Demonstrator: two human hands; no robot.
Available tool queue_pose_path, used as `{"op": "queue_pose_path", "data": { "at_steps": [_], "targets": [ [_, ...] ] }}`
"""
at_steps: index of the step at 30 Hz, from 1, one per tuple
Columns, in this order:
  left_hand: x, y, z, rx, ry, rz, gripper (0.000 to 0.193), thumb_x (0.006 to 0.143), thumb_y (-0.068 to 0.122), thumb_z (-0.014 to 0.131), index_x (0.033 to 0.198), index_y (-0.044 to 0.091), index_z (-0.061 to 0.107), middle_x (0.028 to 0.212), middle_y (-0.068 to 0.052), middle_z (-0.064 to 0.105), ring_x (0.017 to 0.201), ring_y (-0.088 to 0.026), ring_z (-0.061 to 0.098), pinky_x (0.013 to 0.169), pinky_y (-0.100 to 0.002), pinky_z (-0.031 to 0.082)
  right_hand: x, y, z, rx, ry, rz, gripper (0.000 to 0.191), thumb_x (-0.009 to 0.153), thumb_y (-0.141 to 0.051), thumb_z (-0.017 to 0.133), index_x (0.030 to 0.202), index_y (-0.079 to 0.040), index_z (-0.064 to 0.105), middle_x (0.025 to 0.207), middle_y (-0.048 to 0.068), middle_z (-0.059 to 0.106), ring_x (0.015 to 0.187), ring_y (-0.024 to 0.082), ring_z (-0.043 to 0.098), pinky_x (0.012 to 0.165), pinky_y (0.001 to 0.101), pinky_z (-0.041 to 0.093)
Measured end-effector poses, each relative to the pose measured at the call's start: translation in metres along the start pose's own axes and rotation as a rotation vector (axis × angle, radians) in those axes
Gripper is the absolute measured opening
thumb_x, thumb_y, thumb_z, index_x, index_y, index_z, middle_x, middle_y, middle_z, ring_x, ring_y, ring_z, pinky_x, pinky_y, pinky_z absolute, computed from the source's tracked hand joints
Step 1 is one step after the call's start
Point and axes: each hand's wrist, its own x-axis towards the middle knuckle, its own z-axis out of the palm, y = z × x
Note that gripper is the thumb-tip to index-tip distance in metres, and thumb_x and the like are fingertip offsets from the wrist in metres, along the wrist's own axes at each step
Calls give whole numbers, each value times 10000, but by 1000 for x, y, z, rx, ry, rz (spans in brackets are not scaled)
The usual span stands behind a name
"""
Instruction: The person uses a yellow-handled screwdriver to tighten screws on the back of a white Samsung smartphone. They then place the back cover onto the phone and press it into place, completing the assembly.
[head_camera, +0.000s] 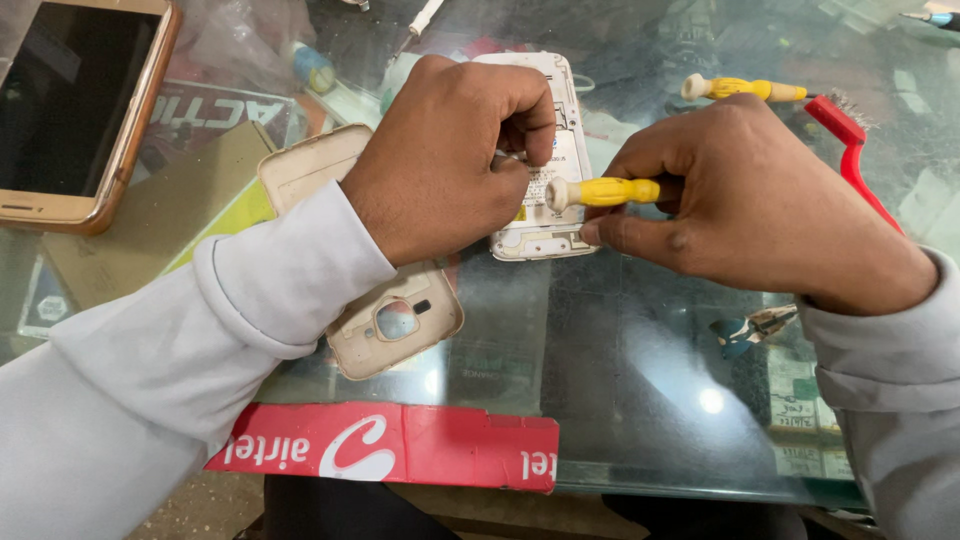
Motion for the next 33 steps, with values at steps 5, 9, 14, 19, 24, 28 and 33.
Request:
{"op": "queue_pose_path", "data": {
  "at_steps": [5, 9, 14, 19, 24, 28, 33],
  "targets": [
    [-1, 1, -1, 6, 3, 3, 92, 752, -48, 641, 819, 7, 670, 750, -113, 699, 679, -208, 701, 649, -325, 549, 0, 1, -2, 7, -32, -98, 244, 710, -148, 805, 937, -60, 791, 790, 84, 748, 633, 245, 681, 572, 378, 517],
    [-1, 1, -1, 14, 4, 5, 99, 756, -49, 646, 829, 10, 678, 765, -112, 709, 690, -205, 708, 663, -322, 557, 2, -2, -3, 35, -101, -12, 250, 809, -219, 793, 1012, -75, 772, 771, 69, 746, 586, 192, 669, 554, 352, 512],
    [-1, 0, -2, 0, 4, 17, 79, 771, -36, 667, 834, 11, 675, 780, -111, 715, 716, -200, 729, 676, -316, 569, -1, -7, -10, 73, -175, 256, 305, 893, -357, 751, 1091, -127, 778, 725, 47, 678, 562, 147, 572, 507, 333, 445],
    [-2, 0, -2, 6, 0, 4, 90, 757, -45, 653, 822, 13, 676, 769, -109, 716, 702, -208, 721, 673, -320, 567, 1, -5, -10, 126, -240, 254, 289, 926, -338, 690, 1117, -135, 768, 729, 2, 708, 542, 127, 579, 488, 328, 449],
    [-1, 0, -1, 24, -6, 3, 110, 730, -55, 638, 812, 10, 671, 756, -116, 704, 689, -215, 709, 659, -329, 558, 0, 1, -7, 49, -252, 269, 277, 952, -356, 731, 1134, -152, 777, 784, 16, 714, 606, 134, 609, 544, 326, 478],
    [-1, 0, -1, 7, 1, 13, 101, 748, -50, 643, 823, 11, 671, 765, -110, 708, 700, -210, 717, 666, -327, 562, 0, 3, -7, 189, -190, 137, 247, 913, -274, 740, 1102, -124, 794, 848, -29, 759, 708, 74, 692, 608, 254, 555],
    [-1, 1, -1, 12, -1, 9, 93, 759, -42, 664, 832, 14, 678, 769, -112, 708, 705, -211, 717, 670, -327, 562, -1, 0, -9, 242, -113, 207, 203, 812, -192, 824, 967, -72, 773, 796, 23, 740, 638, 102, 670, 614, 277, 545]
  ]
}}
